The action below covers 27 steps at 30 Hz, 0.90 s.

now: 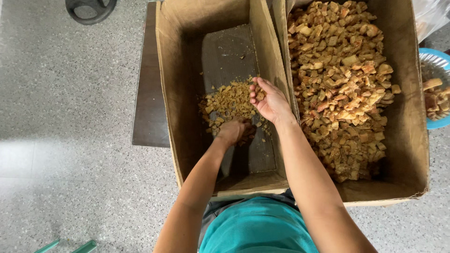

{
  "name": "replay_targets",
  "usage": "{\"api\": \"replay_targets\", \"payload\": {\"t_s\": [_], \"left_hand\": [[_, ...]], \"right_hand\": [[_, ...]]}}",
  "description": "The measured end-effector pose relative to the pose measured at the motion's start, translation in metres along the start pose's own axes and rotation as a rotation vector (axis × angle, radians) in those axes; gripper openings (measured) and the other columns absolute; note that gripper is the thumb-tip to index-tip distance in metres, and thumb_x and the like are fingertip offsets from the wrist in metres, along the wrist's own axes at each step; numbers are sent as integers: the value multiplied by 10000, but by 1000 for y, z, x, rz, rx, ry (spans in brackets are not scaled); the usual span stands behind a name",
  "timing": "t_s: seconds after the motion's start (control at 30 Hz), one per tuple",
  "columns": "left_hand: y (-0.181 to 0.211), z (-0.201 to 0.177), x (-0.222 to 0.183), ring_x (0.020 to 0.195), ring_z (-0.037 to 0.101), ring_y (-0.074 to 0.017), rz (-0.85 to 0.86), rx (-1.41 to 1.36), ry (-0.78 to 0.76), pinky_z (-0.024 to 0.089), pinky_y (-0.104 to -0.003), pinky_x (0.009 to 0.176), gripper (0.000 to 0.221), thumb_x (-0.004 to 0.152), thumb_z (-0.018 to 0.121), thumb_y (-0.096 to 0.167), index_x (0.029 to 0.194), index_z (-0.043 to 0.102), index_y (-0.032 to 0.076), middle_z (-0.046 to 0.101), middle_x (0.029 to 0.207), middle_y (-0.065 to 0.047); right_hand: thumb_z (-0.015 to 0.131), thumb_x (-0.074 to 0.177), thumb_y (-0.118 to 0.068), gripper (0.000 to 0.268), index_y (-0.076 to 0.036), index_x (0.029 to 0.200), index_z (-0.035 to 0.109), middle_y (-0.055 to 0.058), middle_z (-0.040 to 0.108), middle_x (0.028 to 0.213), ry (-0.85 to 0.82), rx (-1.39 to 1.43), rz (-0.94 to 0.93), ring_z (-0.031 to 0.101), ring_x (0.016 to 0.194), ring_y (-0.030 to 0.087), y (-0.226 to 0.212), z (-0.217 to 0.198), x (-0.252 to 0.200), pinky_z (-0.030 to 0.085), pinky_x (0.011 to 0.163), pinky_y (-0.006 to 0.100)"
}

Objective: The person sorts food pieces by hand, picking through items on a dark surface inside a cardboard box and transferring them into an adjacent box and a blue basket.

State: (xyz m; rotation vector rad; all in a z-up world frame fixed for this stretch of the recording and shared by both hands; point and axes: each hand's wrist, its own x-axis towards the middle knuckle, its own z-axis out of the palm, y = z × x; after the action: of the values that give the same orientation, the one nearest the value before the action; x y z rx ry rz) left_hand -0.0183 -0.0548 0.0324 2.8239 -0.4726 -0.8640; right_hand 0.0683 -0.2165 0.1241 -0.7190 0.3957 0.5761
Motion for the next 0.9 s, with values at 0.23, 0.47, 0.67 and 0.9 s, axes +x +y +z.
{"api": "replay_targets", "payload": {"t_s": [0.23,0.47,0.67,0.9], "left_hand": [[-45,17,21,1039,694,-191,-83,-1146,300,547,-340,900,245,1028,624,132,1234,745,82,755,1163,-62],[-51,-1,17,860,717,-112,-137,-1703,244,574,-254,713,272,1012,620,139,1237,705,13,776,1013,-42],[-53,-7,11,834,697,-113,-74,-1737,338,562,-256,718,274,1034,616,165,1209,712,-21,760,1004,-59],[-42,-35,-6,924,718,-67,-113,-1621,507,583,-236,833,248,984,653,160,1200,740,76,773,1043,-5]], "right_hand": [[633,1017,-205,148,-74,1070,675,66,652,925,-29,-2,-3,590,780,145,1,-4,7,522,664,271],[632,1021,-197,135,-73,1056,672,65,649,910,-34,8,-6,592,771,151,2,-5,7,517,658,278],[642,1019,-196,128,-77,1052,675,60,642,908,-40,27,-1,585,772,153,2,-7,8,515,662,276],[644,1015,-192,156,-63,1088,692,71,662,964,-20,-20,-10,601,818,153,2,-7,8,526,697,282]]}}
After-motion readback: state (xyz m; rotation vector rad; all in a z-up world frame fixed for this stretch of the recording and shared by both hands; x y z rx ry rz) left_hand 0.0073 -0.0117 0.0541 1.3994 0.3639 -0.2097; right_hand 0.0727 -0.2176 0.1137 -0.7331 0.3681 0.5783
